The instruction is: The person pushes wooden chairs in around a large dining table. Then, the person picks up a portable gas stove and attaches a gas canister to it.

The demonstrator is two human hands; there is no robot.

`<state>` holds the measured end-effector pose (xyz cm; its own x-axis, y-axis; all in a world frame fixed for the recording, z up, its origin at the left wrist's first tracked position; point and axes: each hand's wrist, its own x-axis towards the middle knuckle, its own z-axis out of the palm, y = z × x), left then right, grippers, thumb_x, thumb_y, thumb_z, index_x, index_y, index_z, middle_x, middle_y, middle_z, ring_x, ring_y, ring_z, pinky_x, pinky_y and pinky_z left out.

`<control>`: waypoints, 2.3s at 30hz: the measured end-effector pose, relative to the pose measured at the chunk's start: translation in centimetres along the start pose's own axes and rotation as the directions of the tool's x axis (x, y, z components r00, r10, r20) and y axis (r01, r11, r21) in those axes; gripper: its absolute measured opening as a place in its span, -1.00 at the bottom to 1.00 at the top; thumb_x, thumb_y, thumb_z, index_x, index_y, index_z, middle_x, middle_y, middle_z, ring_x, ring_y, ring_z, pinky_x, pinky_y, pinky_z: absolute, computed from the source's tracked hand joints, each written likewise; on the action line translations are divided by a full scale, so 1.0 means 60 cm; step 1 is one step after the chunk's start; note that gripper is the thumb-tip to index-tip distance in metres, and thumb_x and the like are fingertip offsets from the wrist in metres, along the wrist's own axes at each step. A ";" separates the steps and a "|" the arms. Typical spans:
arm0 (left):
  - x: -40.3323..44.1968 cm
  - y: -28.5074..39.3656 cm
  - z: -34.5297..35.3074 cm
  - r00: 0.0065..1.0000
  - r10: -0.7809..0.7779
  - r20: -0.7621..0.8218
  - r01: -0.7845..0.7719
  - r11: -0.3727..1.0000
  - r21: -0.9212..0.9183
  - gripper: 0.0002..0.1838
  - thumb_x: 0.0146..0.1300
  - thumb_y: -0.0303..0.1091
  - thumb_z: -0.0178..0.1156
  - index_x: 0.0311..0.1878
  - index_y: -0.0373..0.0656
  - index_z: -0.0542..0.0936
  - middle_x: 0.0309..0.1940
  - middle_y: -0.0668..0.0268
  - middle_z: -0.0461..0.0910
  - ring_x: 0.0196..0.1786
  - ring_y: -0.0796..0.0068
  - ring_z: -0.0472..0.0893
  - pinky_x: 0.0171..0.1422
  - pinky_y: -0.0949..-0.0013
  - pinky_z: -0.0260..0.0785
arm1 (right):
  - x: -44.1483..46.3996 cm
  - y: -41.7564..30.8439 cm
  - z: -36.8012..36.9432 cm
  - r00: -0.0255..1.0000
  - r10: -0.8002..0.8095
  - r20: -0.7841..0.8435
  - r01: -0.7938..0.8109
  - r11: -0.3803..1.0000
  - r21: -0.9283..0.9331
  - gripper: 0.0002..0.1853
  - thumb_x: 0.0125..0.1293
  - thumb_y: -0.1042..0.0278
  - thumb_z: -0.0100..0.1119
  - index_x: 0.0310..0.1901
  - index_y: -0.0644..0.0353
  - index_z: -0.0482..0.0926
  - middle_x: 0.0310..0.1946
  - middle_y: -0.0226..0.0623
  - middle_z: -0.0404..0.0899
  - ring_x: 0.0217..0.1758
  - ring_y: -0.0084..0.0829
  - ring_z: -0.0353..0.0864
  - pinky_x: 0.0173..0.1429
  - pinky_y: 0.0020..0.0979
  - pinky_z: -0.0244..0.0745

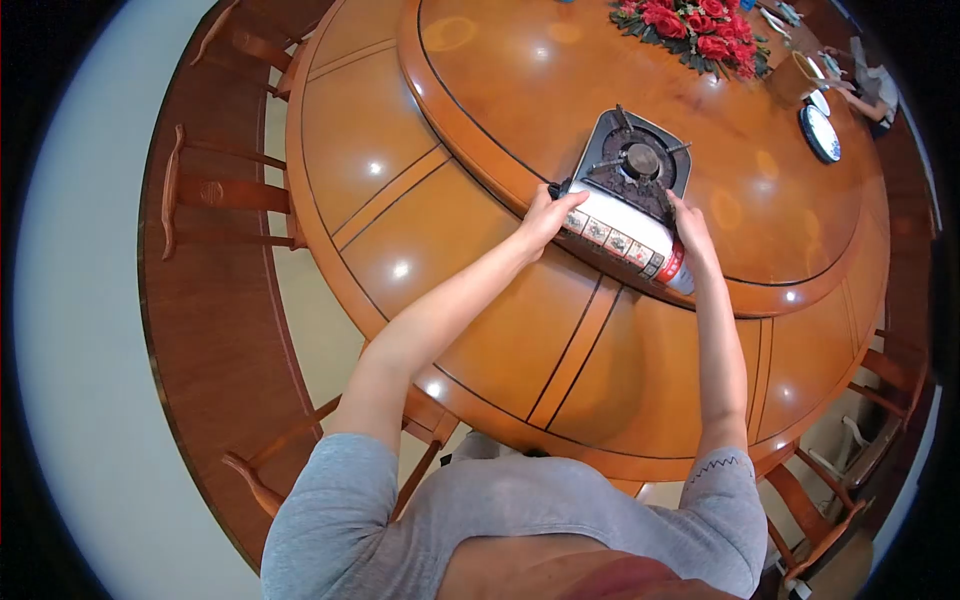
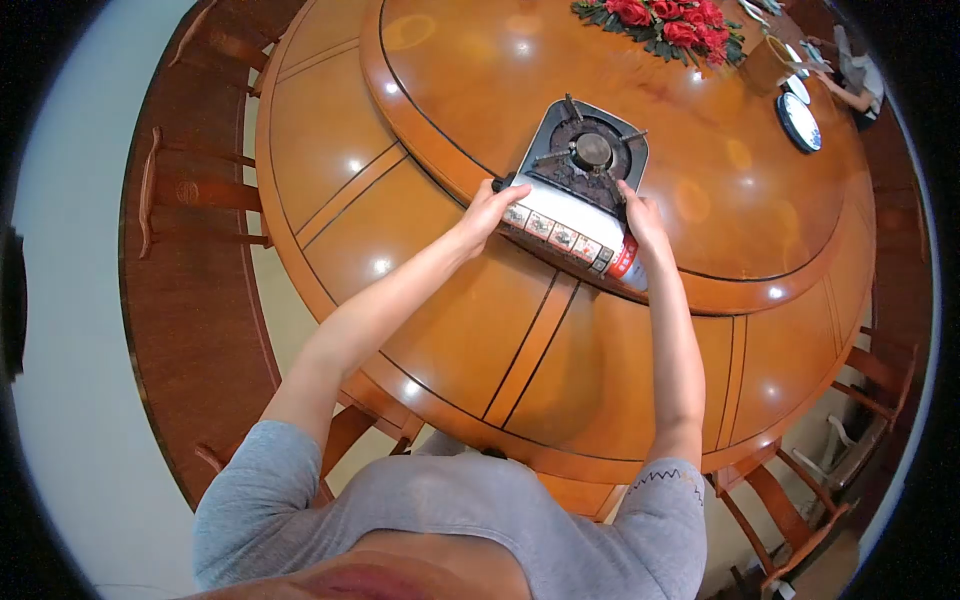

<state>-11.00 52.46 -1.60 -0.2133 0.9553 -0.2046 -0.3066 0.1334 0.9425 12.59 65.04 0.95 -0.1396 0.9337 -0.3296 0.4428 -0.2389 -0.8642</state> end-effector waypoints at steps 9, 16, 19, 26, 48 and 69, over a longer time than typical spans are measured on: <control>0.186 0.051 0.066 0.998 0.018 -0.055 -0.012 0.994 0.105 -0.30 0.05 0.06 0.31 0.03 -0.40 0.41 -0.12 0.11 0.55 -0.04 0.36 0.54 0.05 0.35 0.38 | 0.172 -0.074 -0.074 0.996 -0.064 -0.056 0.058 0.994 -0.095 -0.27 0.24 -0.17 0.07 -0.12 0.63 0.52 -0.16 0.08 0.60 -0.11 -0.27 0.59 -0.02 -0.28 0.43; -0.086 -0.041 -0.040 0.913 0.146 -0.381 0.011 0.925 0.381 -0.04 0.10 0.31 0.17 0.25 -0.40 0.20 -0.01 -0.02 0.49 0.10 0.14 0.48 0.21 0.22 0.30 | -0.140 -0.058 0.063 0.457 -0.812 -0.363 0.486 0.570 -0.663 -0.50 0.33 0.01 0.06 0.00 0.38 0.49 -0.03 0.04 0.51 0.10 -0.04 0.46 0.15 -0.15 0.34; -0.342 -0.047 -0.145 0.889 0.133 -0.439 0.029 0.938 0.345 -0.20 0.17 0.21 0.17 0.22 -0.30 0.28 -0.15 0.11 0.56 -0.02 0.24 0.54 0.08 0.24 0.37 | -0.345 -0.039 0.152 0.180 -0.965 -0.191 0.640 0.263 -0.722 -0.67 0.34 0.26 0.10 -0.06 0.40 0.49 -0.08 0.03 0.51 0.04 -0.05 0.46 0.10 -0.16 0.35; -1.082 -0.124 -0.456 0.679 0.303 -0.669 -0.051 0.928 0.369 -0.62 0.33 -0.11 0.13 -0.48 -0.22 0.48 -0.59 0.40 0.52 -0.46 0.63 0.50 -0.35 0.50 0.34 | -0.895 0.277 0.496 0.598 -0.711 0.370 0.800 0.561 -0.213 -0.77 0.34 0.29 0.09 -0.21 0.33 0.53 -0.31 -0.12 0.54 -0.22 -0.27 0.53 -0.11 -0.31 0.44; -2.887 -1.001 -0.032 -0.680 -0.212 -0.702 -0.274 0.961 -0.025 -0.79 0.28 -0.28 0.18 -0.38 -0.20 0.49 -0.68 0.54 0.34 -0.59 0.78 0.25 -0.54 0.54 0.08 | -2.345 0.919 0.889 -0.647 -0.045 0.761 0.599 -0.647 0.471 -0.70 0.17 0.14 0.19 -0.30 0.26 0.59 -0.32 -0.06 0.61 -0.15 -0.10 0.56 0.20 -0.11 0.22; -3.223 -1.329 -0.233 -0.409 -0.381 -0.829 0.083 0.889 -0.450 -0.59 0.22 -0.05 0.18 -0.04 -0.19 0.49 -0.41 0.10 0.60 -0.30 0.14 0.60 -0.21 0.14 0.41 | -2.798 1.365 1.094 -0.261 0.798 0.544 0.747 -0.190 0.637 -0.50 0.18 -0.01 0.17 -0.03 0.28 0.56 -0.08 0.01 0.59 0.02 -0.04 0.56 0.09 -0.17 0.45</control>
<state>41.71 -146.62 -40.88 -0.5651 -0.6601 -0.4950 -0.7075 0.0791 0.7023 14.16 -128.78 -39.43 -0.0921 -0.5794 -0.8098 -0.7527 0.5729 -0.3243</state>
